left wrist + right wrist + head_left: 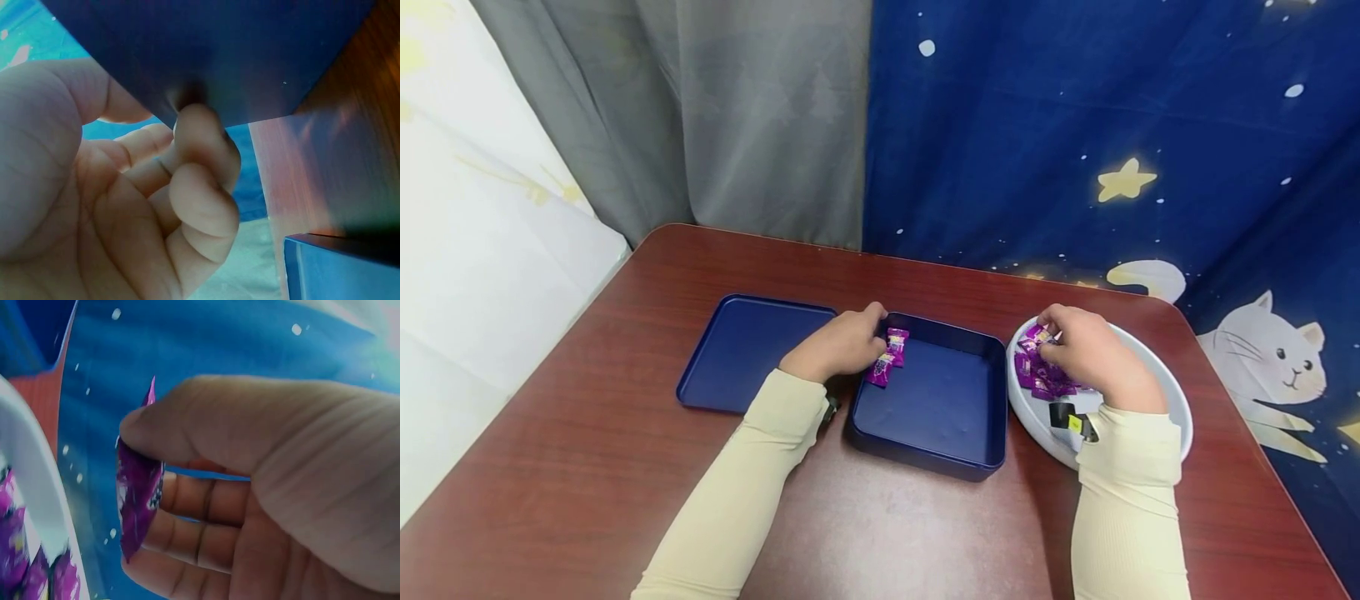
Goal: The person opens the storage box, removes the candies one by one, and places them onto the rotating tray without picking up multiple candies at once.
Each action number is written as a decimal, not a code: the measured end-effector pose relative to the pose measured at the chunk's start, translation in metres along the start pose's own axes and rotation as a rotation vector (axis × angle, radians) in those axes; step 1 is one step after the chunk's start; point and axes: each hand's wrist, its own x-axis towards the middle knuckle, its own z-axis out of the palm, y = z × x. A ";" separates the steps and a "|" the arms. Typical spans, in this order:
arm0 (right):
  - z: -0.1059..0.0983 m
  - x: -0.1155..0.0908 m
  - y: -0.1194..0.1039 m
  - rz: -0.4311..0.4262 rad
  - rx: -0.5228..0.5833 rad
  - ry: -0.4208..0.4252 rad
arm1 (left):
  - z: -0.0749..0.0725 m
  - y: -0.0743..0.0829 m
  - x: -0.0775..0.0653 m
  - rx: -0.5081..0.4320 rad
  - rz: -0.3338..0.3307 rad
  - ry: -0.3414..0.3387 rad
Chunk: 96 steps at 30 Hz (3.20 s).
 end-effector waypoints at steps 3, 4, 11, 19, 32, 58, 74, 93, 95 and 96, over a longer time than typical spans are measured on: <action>0.000 -0.001 0.009 0.054 -0.010 -0.014 | -0.001 0.001 -0.001 -0.001 -0.005 0.000; 0.000 -0.001 0.011 0.071 -0.011 -0.022 | -0.001 0.001 -0.001 -0.001 -0.006 0.000; 0.004 -0.002 0.028 0.173 0.001 -0.081 | 0.000 0.000 -0.001 -0.001 -0.006 0.000; 0.009 -0.001 0.038 0.220 0.013 -0.117 | -0.001 0.001 -0.001 0.001 -0.004 -0.001; 0.016 0.001 0.041 0.221 0.041 -0.184 | -0.001 0.002 0.000 0.000 -0.003 0.000; 0.013 -0.002 0.039 0.223 0.034 -0.199 | 0.000 0.001 0.002 0.007 -0.005 -0.002; 0.009 -0.003 0.035 0.225 0.029 -0.196 | -0.001 0.000 0.002 0.006 -0.002 -0.003; 0.004 0.002 -0.027 -0.002 -0.008 -0.117 | -0.001 0.000 0.001 0.002 -0.003 -0.002; 0.005 0.003 -0.033 -0.035 -0.004 -0.107 | -0.001 0.001 0.001 0.003 -0.002 -0.002; 0.006 0.003 -0.037 -0.047 -0.002 -0.107 | -0.002 0.001 0.000 0.004 -0.002 -0.002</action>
